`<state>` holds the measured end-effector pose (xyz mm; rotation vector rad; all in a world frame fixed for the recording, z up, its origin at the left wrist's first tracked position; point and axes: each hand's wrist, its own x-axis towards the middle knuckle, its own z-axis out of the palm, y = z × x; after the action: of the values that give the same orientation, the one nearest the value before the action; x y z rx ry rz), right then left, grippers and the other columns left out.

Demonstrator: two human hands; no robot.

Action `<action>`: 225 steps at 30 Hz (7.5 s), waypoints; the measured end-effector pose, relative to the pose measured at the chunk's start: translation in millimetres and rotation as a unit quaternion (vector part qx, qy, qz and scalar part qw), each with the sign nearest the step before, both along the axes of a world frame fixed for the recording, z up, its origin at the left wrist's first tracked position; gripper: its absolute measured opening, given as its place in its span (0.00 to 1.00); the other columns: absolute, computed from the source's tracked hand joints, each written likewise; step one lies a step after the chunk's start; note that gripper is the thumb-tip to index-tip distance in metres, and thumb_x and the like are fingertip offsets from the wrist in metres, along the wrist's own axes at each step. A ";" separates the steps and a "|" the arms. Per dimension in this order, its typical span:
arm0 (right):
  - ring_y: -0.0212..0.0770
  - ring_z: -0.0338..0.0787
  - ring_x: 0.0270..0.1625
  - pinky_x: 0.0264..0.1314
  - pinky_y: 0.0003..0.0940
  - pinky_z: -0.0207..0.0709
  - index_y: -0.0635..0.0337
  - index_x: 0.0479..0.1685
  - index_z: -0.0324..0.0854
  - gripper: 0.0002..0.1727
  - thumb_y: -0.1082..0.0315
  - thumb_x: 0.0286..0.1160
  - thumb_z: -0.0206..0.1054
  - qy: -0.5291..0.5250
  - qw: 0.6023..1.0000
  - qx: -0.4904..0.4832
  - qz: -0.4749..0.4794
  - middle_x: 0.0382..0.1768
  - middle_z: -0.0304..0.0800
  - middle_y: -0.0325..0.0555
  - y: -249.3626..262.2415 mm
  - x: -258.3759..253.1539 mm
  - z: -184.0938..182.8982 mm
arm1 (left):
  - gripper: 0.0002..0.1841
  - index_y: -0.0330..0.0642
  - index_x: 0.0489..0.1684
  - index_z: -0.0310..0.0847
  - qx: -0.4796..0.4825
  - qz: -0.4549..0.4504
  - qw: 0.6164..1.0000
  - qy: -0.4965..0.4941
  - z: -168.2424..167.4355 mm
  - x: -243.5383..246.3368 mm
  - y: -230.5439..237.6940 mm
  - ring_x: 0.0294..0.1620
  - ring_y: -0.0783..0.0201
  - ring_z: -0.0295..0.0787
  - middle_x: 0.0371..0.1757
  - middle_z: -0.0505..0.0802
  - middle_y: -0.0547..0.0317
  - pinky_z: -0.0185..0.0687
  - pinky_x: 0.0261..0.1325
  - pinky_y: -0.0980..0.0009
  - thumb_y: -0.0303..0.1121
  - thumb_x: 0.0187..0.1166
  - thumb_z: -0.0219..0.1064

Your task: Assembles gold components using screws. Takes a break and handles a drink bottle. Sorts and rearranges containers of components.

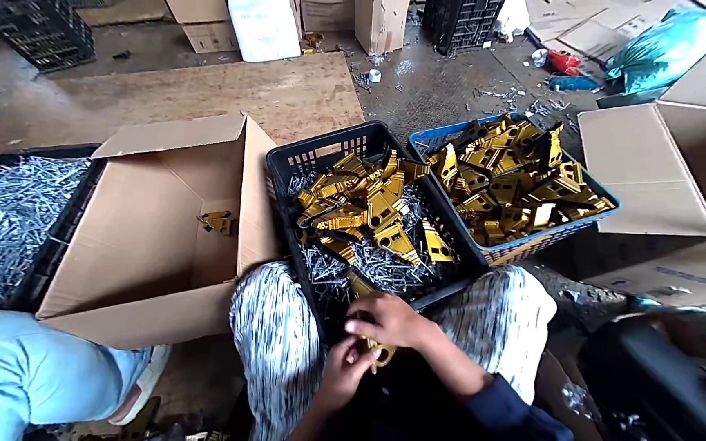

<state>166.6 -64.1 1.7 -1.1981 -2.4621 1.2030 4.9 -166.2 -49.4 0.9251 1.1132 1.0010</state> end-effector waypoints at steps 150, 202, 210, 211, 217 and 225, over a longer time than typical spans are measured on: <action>0.33 0.91 0.63 0.69 0.32 0.84 0.48 0.58 0.89 0.15 0.54 0.86 0.63 0.704 0.690 -0.168 -0.025 0.60 0.94 0.39 -49.5 7.5 32.5 | 0.53 0.40 0.83 0.72 0.435 0.001 0.892 0.124 95.5 -2.7 12.8 0.84 0.55 0.68 0.82 0.77 0.50 0.65 0.86 0.54 0.71 0.61 0.74; 0.37 0.79 0.77 0.83 0.37 0.73 0.64 0.87 0.57 0.55 0.58 0.57 0.86 0.651 0.756 -0.060 -0.033 0.78 0.75 0.45 -78.9 -2.9 59.7 | 0.58 0.36 0.81 0.63 0.406 0.050 0.913 -0.009 106.9 24.6 7.8 0.73 0.70 0.77 0.74 0.78 0.57 0.75 0.76 0.71 0.70 0.55 0.79; 0.36 0.77 0.77 0.81 0.34 0.74 0.58 0.87 0.60 0.54 0.46 0.58 0.83 0.628 0.777 -0.035 -0.009 0.79 0.73 0.42 -73.8 9.2 59.6 | 0.49 0.36 0.77 0.71 0.400 -0.075 0.911 -0.058 118.6 6.5 22.7 0.79 0.60 0.75 0.79 0.79 0.51 0.72 0.82 0.62 0.69 0.64 0.73; 0.37 0.77 0.78 0.81 0.35 0.75 0.56 0.87 0.60 0.55 0.45 0.57 0.84 0.623 0.781 -0.036 -0.007 0.80 0.73 0.43 -74.7 11.3 60.1 | 0.42 0.38 0.72 0.77 0.392 -0.091 0.912 -0.076 120.5 2.7 25.5 0.79 0.60 0.76 0.78 0.81 0.52 0.73 0.81 0.62 0.68 0.73 0.66; 0.37 0.77 0.79 0.81 0.36 0.75 0.52 0.88 0.61 0.55 0.44 0.57 0.84 0.609 0.792 -0.033 0.016 0.81 0.73 0.42 -78.6 11.8 57.8 | 0.16 0.47 0.57 0.88 0.349 -0.153 0.910 -0.165 116.4 -12.4 37.4 0.75 0.65 0.79 0.73 0.86 0.58 0.76 0.76 0.67 0.46 0.86 0.63; 0.31 0.79 0.77 0.79 0.31 0.77 0.54 0.87 0.61 0.53 0.47 0.58 0.84 0.589 0.805 -0.065 0.027 0.78 0.76 0.37 -86.6 15.1 55.1 | 0.08 0.51 0.50 0.90 0.245 -0.240 0.904 -0.254 114.9 -22.0 41.7 0.71 0.68 0.81 0.70 0.87 0.63 0.78 0.71 0.69 0.38 0.81 0.69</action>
<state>181.8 -150.7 56.8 -0.1629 -1.4492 1.4797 -17.1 -124.6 65.5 1.1747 0.1655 1.0344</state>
